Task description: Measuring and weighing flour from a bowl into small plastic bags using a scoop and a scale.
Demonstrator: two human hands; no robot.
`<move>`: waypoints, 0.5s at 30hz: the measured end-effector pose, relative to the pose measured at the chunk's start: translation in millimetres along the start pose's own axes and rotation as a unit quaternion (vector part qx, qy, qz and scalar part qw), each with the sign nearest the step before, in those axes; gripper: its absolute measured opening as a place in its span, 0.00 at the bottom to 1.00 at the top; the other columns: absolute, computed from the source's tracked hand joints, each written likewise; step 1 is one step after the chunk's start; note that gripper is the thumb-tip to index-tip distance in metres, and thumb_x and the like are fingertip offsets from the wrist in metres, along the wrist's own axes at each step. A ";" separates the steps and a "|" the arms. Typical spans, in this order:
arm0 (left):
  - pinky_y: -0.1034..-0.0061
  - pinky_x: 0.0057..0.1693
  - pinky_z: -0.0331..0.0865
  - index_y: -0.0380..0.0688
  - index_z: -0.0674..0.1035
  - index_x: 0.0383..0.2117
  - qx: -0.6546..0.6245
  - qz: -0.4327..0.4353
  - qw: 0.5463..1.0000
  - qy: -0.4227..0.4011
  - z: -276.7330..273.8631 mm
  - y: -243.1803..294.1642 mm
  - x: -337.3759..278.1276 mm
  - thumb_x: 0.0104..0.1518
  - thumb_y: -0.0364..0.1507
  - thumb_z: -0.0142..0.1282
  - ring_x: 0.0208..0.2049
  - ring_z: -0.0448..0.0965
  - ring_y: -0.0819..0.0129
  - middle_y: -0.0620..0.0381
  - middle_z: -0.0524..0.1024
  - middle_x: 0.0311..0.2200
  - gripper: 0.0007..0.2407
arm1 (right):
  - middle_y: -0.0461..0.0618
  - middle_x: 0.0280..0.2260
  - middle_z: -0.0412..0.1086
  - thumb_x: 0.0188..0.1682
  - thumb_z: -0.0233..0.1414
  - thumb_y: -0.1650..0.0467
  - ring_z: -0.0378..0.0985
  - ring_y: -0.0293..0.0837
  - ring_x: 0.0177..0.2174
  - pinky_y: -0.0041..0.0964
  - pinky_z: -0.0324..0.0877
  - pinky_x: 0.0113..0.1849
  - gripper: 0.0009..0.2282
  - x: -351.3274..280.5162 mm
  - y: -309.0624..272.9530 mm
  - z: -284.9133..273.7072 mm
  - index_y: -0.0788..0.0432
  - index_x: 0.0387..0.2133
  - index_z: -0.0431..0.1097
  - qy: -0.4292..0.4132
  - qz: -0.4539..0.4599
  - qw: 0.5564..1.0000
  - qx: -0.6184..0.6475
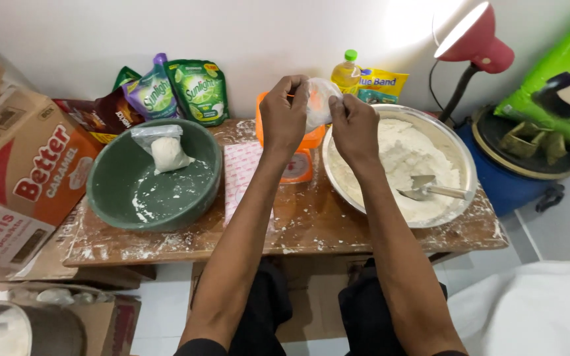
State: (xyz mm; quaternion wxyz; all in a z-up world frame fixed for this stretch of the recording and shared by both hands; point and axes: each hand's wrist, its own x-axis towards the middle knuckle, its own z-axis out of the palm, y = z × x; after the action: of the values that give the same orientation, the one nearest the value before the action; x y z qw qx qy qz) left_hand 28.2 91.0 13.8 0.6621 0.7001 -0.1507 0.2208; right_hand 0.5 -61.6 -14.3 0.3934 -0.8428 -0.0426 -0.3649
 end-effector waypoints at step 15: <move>0.69 0.32 0.76 0.41 0.83 0.34 -0.018 -0.058 0.993 -0.098 69.4 14.8 -46.1 0.58 0.29 0.58 0.21 0.81 0.67 0.55 0.79 0.23 0.06 | 0.63 0.18 0.68 0.56 0.50 0.64 0.76 0.67 0.27 0.56 0.69 0.32 0.16 -35.8 11.0 -95.9 0.62 0.22 0.71 0.012 0.082 0.992 -0.092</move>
State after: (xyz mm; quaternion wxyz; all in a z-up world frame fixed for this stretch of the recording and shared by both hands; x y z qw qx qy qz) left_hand -11.2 17.1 1.2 0.6682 0.7141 -0.1778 0.1096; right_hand -77.5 -128.0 -3.8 0.3432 -0.8715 0.0648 -0.3441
